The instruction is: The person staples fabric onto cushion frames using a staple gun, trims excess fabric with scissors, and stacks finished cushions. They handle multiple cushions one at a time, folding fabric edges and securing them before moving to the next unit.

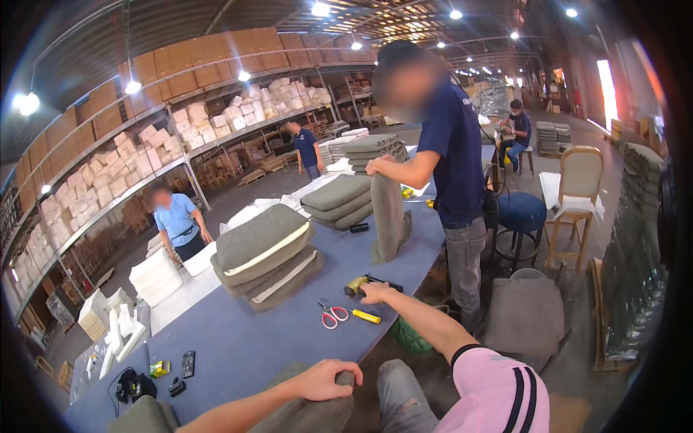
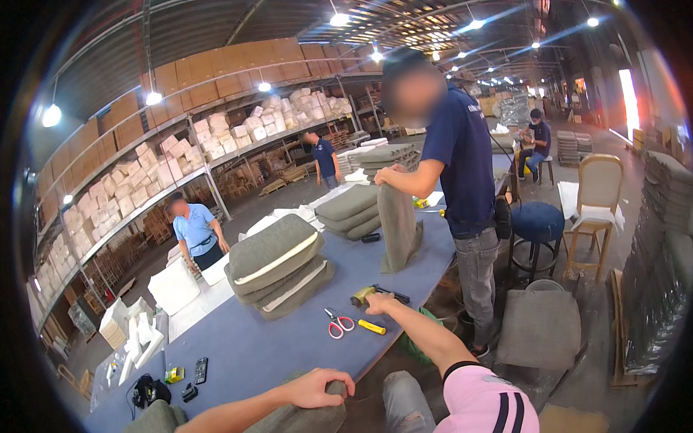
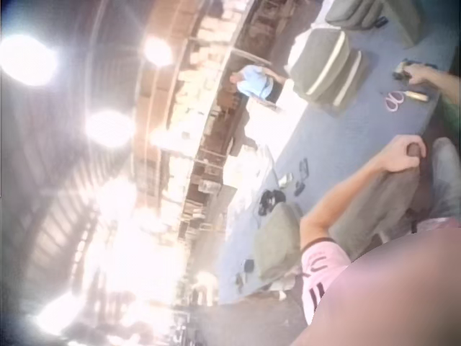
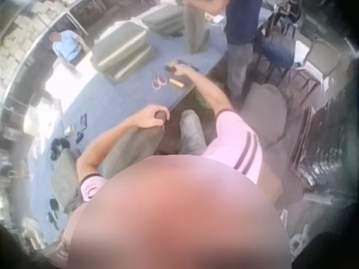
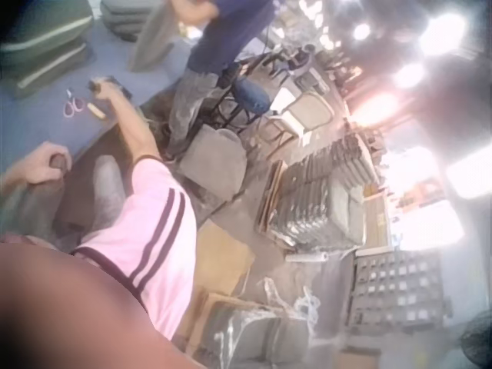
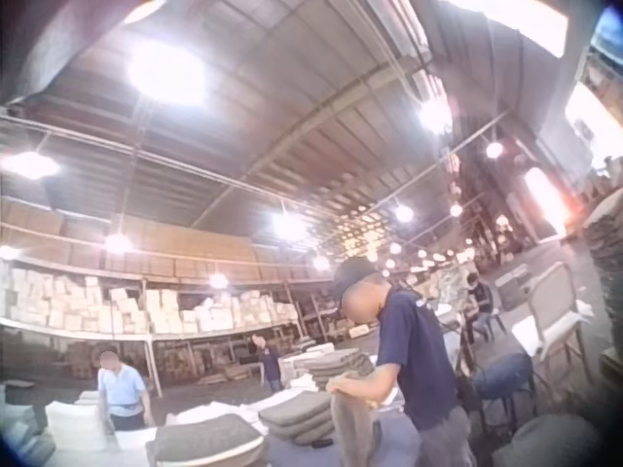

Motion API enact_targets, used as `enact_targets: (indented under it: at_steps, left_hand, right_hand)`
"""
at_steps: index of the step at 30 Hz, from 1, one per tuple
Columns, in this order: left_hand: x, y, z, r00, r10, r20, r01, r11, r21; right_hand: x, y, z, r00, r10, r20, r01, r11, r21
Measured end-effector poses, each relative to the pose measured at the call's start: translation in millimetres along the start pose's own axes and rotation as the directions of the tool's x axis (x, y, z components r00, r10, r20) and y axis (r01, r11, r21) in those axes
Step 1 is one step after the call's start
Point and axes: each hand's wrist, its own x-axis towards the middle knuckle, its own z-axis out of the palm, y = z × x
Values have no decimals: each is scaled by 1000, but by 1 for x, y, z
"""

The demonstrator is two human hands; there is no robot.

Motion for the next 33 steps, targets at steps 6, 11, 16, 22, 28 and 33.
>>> enact_targets:
  at_steps: [6,11,16,22,28,33]
  left_hand:
    - [-73,-59,-76,722,-191,-665,181,980,-85]
    - [-185,-72,-199,142,-67,-988,-6,998,-68]
    - [-349,-37,-172,-534,239,-811,23,963,269]
    - [-221,-112,-47,-693,418,-587,476,877,63]
    - [-106,-138,38,-608,381,-696,314,921,229]
    - [-147,-133,70,-476,531,-701,532,808,252]
  right_hand:
    - [-135,-103,-83,737,-568,-366,661,493,566]
    - [-307,-119,-211,475,-621,-624,833,88,547]
    - [-375,-189,-227,-116,-535,-837,787,-564,252]
    - [-386,-223,-202,-271,-484,-832,643,-734,217]
    - [-386,-236,-187,-177,-599,-781,725,-616,309]
    - [-375,-252,-172,-140,-601,-787,674,-640,369]
